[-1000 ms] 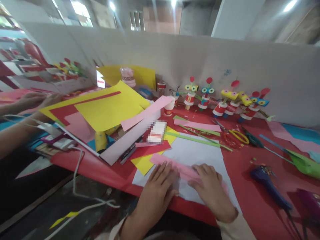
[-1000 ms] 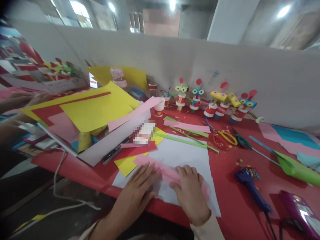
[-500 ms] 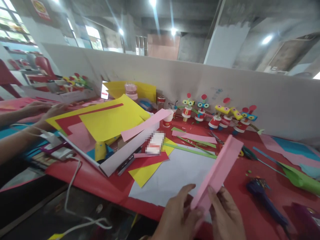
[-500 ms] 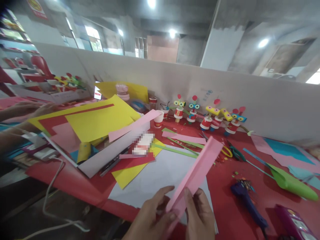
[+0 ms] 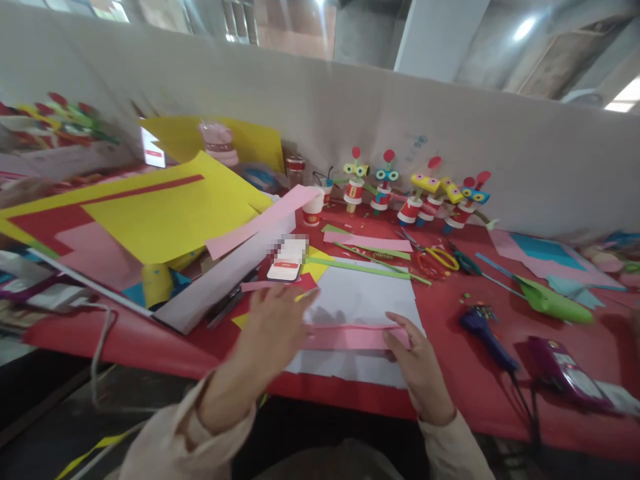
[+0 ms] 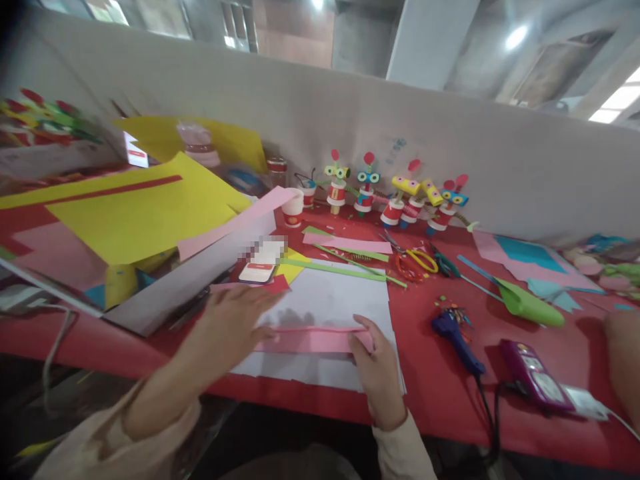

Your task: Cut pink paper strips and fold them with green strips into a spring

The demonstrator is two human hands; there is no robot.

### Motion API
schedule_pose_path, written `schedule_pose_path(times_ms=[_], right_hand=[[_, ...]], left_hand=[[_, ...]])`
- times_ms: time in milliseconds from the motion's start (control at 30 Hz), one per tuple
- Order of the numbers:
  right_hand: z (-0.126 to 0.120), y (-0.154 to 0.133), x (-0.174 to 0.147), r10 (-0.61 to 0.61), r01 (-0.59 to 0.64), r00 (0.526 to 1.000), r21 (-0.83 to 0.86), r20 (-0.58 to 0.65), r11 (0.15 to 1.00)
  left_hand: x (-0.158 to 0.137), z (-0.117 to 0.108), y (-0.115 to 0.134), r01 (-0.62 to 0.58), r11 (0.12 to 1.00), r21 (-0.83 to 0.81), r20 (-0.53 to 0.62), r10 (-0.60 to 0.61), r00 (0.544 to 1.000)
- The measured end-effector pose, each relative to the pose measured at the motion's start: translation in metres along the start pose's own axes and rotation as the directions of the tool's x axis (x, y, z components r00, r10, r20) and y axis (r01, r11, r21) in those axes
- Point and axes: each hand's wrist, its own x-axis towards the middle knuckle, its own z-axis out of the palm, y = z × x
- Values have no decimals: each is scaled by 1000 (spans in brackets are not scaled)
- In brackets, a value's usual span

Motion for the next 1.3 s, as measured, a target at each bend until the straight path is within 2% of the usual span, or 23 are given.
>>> schedule_pose_path(times_ms=[67, 100, 200, 267, 367, 467, 533, 600, 733, 867, 1000, 1067, 1133, 1300], right_hand=[[1, -2, 1, -66, 68, 998, -114, 21, 991], [1, -2, 2, -110, 111, 994, -172, 18, 979], [-9, 3, 5, -248, 247, 968, -353, 43, 903], [-19, 9, 5, -360, 358, 929, -477, 90, 803], [-33, 17, 5, -509, 549, 828, -531, 236, 645], [-39, 19, 4, -578, 683, 727, -469, 370, 560], [-40, 17, 4, -590, 718, 693, -465, 415, 517], [-39, 15, 3, -581, 733, 677, -483, 453, 478], [-38, 9, -2, -545, 727, 679, -556, 492, 403], [-38, 1, -7, -513, 688, 717, -600, 473, 408], [-38, -12, -6, -427, 714, 699, -582, 573, 388], [-38, -17, -6, -386, 702, 713, -591, 586, 398], [-37, -20, -6, -377, 675, 737, -607, 560, 419], [-30, -13, -9, -432, 618, 784, -626, 445, 476]], left_hand=[[-6, 23, 31, -205, 974, -96, 4, 206, 978], [-9, 35, 44, -260, 956, -133, -5, 262, 965], [-18, 68, 65, -304, 937, -172, -30, 304, 952], [-20, 80, 66, -311, 936, -163, -44, 308, 950], [-17, 80, 61, -339, 935, -108, -68, 333, 940], [-11, 69, 58, -376, 926, -34, 1, 376, 926], [-8, 63, 57, -409, 913, -17, 77, 409, 909], [-7, 60, 56, -435, 900, -31, 98, 436, 895], [-6, 57, 52, -457, 887, -68, 80, 462, 883], [-5, 52, 51, -501, 865, -30, 149, 500, 853], [-7, 51, 55, -543, 835, 88, 213, 517, 829], [-8, 53, 58, -552, 825, 120, 211, 522, 826], [-9, 56, 60, -539, 832, 129, 188, 513, 838], [-8, 60, 64, -418, 905, 81, 71, 413, 908]])
